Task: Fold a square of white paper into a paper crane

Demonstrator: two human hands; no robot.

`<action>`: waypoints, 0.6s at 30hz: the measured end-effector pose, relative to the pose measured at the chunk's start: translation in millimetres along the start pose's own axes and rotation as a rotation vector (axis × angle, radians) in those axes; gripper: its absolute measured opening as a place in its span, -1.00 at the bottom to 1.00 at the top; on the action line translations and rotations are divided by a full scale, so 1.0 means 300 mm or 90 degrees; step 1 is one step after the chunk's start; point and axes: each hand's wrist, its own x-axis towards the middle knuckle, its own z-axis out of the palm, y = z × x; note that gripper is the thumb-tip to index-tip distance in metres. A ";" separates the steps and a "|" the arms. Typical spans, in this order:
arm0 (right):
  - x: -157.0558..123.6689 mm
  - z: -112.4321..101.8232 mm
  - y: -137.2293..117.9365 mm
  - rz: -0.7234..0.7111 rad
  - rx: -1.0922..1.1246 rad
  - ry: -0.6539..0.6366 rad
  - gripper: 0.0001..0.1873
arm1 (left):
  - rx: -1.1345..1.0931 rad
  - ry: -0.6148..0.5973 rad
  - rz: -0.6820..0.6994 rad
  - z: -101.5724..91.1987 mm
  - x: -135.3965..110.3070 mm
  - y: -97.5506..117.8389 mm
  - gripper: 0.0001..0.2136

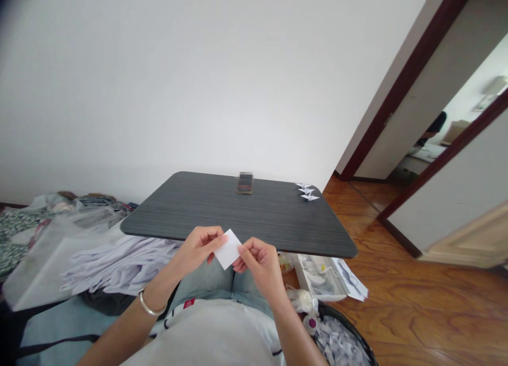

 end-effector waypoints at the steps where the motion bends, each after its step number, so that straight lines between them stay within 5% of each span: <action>1: 0.000 0.001 0.000 -0.007 -0.001 0.001 -0.69 | 0.006 0.004 0.003 0.000 0.000 -0.001 -0.67; 7: -0.009 -0.012 0.001 -0.111 0.021 -0.028 -0.75 | -0.028 0.011 -0.014 -0.009 0.003 0.002 -0.65; 18: 0.002 -0.025 0.023 -0.142 -0.082 -0.093 -0.91 | -0.063 -0.009 -0.039 -0.005 0.011 -0.003 -0.64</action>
